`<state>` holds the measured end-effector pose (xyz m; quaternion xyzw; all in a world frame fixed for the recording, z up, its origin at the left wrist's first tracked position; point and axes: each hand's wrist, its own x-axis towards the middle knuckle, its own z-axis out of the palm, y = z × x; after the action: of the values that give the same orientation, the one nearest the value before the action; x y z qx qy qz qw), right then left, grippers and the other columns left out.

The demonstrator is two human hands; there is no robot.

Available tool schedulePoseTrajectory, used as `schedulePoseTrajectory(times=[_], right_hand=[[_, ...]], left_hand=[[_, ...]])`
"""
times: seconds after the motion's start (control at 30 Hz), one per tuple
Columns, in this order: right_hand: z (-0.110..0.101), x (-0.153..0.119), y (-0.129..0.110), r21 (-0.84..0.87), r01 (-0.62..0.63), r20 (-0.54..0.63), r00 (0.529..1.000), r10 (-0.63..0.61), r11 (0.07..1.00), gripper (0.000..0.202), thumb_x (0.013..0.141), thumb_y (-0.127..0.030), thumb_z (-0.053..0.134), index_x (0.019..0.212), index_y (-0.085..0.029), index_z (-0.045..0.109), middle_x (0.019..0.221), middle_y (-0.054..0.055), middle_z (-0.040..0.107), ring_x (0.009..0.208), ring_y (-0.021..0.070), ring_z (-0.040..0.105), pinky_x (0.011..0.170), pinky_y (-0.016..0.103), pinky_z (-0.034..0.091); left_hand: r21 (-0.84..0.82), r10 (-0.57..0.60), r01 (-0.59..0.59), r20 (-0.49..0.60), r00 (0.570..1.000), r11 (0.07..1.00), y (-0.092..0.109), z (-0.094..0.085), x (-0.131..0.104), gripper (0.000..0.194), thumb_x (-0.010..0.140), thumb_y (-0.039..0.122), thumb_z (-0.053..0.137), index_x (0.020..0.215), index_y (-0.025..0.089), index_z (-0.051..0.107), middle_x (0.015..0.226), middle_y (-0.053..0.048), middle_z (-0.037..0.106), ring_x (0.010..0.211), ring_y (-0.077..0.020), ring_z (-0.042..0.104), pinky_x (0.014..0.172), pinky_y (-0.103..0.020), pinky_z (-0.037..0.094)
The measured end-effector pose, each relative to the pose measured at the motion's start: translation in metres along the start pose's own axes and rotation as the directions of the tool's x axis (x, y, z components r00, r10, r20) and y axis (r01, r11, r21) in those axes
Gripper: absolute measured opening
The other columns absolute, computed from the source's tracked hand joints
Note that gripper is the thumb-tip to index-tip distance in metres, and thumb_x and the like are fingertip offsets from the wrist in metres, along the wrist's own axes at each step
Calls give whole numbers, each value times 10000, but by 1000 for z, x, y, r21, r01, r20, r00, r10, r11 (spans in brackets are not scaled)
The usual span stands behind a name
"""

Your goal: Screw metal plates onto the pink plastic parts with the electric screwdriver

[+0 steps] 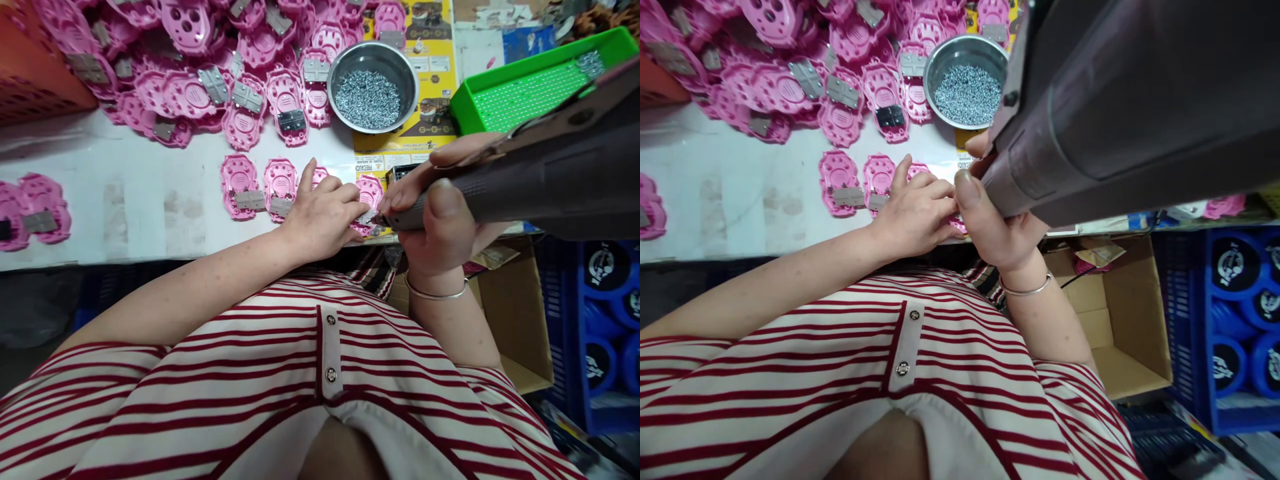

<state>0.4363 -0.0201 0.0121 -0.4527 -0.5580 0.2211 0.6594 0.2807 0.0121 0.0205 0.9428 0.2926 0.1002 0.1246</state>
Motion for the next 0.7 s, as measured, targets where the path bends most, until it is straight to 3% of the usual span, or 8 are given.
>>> schedulePoseTrajectory(times=[0.1, 0.3, 0.4, 0.47, 0.53, 0.7], right_hand=[[5, 3, -9, 79, 165, -69, 985, -159, 983, 396, 786, -623, 637, 1086, -365, 627, 579, -59, 428, 424, 120, 431, 411, 301, 438], [7, 15, -7, 201, 295, -87, 955, -283, 934, 402, 751, -608, 703, 1038, -327, 683, 493, -82, 444, 330, 88, 394, 286, 230, 387], [-2, 22, -25, 234, 334, -126, 942, -312, 913, 335, 791, -486, 703, 1049, -272, 695, 547, -88, 489, 376, 53, 464, 338, 182, 435], [-13, 25, -41, 206, 270, -176, 956, -236, 940, 220, 836, -387, 651, 1002, -252, 699, 588, -86, 525, 448, 47, 526, 427, 185, 496], [-25, 26, -51, 137, 269, -207, 949, -238, 953, 180, 868, -345, 602, 976, -245, 707, 626, -88, 562, 497, 38, 561, 483, 182, 516], [-46, 22, -45, -35, 322, -253, 913, -320, 946, 209, 882, -307, 585, 1069, -291, 676, 665, -114, 574, 504, 14, 565, 480, 152, 455]], left_hand=[[-9, -4, 4, 11, 1000, 1000, 0, 0, 1, 229, 884, 360, 689, 1089, 274, 744, 1080, -52, 694, 1079, -312, 577, 1172, -734, 224], [-10, -2, 2, 16, 1000, 1000, -1, -1, 3, 232, 872, 353, 712, 1087, 272, 747, 1073, -38, 704, 1080, -306, 588, 1170, -718, 230], [-2, -7, 7, 24, 1000, 1000, -1, -1, 3, 269, 873, 381, 718, 1111, 259, 746, 1084, -46, 708, 1088, -311, 589, 1167, -725, 220], [0, -24, 24, 18, 1000, 1000, 0, 0, 3, 306, 872, 410, 721, 1131, 248, 742, 1090, -57, 706, 1088, -315, 593, 1167, -727, 216], [3, -45, 45, 0, 999, 999, 2, 1, 2, 339, 862, 430, 731, 1139, 236, 739, 1087, -66, 705, 1083, -323, 598, 1165, -728, 219], [16, -49, 50, -42, 998, 999, 6, 4, 0, 327, 847, 433, 747, 1105, 232, 743, 1048, -66, 706, 1060, -321, 605, 1164, -690, 263]])
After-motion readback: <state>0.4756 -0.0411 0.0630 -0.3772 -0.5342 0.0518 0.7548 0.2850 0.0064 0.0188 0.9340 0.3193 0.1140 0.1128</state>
